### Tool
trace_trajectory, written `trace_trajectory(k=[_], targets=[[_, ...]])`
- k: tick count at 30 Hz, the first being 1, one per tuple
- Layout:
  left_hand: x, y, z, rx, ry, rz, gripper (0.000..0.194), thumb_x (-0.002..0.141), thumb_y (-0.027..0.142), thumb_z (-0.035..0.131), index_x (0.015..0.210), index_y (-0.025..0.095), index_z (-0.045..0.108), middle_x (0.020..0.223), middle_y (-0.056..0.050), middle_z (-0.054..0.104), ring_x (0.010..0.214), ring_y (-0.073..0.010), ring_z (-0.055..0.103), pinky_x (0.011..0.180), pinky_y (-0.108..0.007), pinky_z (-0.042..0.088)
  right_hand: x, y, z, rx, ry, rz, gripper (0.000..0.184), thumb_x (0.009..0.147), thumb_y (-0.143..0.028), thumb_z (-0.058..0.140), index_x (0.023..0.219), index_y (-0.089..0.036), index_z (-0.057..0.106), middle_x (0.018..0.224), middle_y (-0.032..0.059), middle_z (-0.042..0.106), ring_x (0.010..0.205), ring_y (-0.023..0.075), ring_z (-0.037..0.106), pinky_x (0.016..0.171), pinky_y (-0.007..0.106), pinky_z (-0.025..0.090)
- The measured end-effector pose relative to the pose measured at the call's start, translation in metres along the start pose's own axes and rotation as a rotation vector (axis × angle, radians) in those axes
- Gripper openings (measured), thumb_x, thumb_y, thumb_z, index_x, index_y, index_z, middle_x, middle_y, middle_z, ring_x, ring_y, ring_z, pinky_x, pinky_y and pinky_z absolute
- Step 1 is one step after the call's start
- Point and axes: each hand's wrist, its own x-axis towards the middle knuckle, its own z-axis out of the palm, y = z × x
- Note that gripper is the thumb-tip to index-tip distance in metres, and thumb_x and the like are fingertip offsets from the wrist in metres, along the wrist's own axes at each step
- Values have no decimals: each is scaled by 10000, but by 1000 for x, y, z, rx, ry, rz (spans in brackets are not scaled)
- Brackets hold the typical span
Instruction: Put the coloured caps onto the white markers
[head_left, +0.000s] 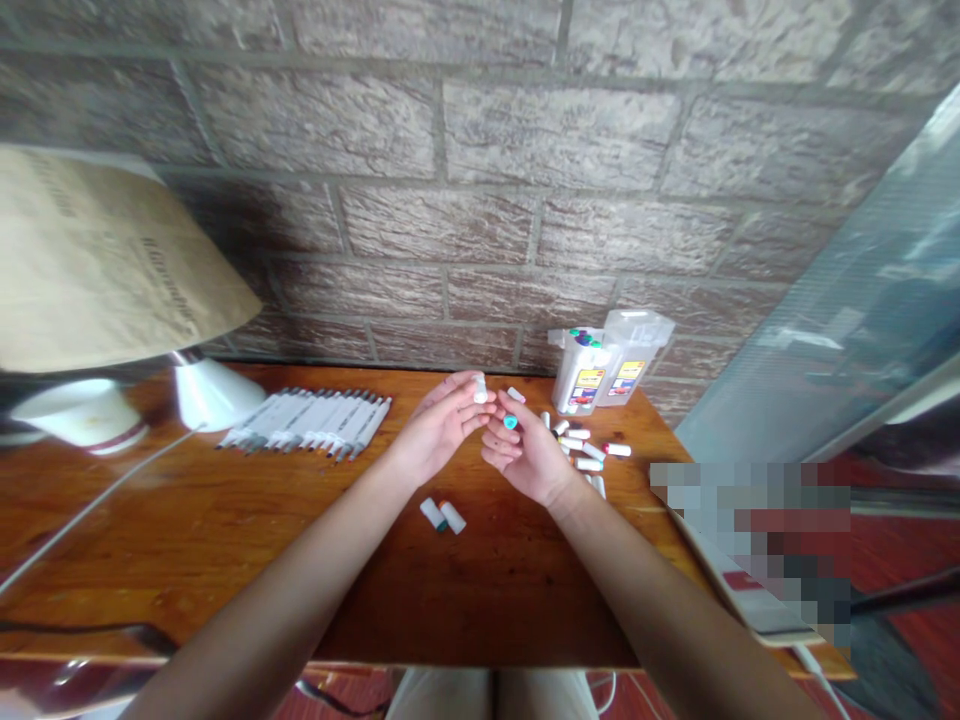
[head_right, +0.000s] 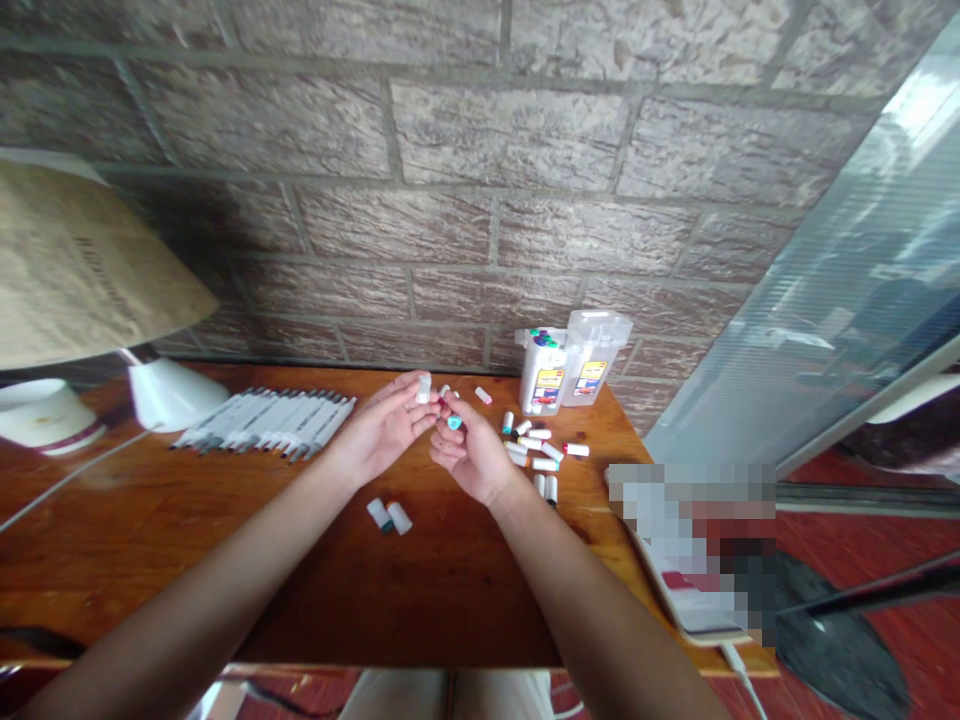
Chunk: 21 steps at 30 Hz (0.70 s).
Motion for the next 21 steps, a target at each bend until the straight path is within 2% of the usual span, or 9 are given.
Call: trace_trajectory(k=[4,8,11,14,17,21], targets=[[0,-2,0,-10,3,-52,248,771,270,873,913,191,686,845,8,753,785,-111,704,791,-237,539,-1,0,2,-18,-13,-19,346,844,-366,803,741,-184,527,489,-134,241,448,41,95,412,165,162],[2,-5,-3,3,6,-44,305,745,318,913,901,186,686,838,14,750,770,-105,700,758,-224,536,-2,-1,3,-40,-29,-65,356,737,-295,883,746,-169,550,535,-134,272,471,27,107,413,155,159],[6,-6,-8,32,23,-9,356,717,359,936,893,182,683,883,4,763,814,-112,712,756,-221,533,-3,0,4,-70,-37,-96,352,708,-253,906,777,-162,573,582,-125,304,485,20,142,429,148,168],[10,-9,-13,65,32,39,395,682,367,956,916,180,698,859,16,758,806,-100,709,756,-210,532,-3,-3,5,-85,-49,-113,455,740,-399,911,700,-167,521,587,-110,305,488,25,162,432,159,165],[10,-11,-13,91,29,75,457,677,371,958,1033,203,724,895,18,763,850,-104,720,787,-217,541,-2,-10,4,-73,-17,-99,640,806,-574,829,594,-184,368,550,-99,250,480,42,152,431,181,167],[8,-14,-10,129,30,80,566,655,349,972,1146,230,716,954,11,762,923,-129,736,817,-234,543,0,-22,1,-28,65,-141,794,826,-642,782,580,-191,175,553,-79,241,490,46,223,445,181,219]])
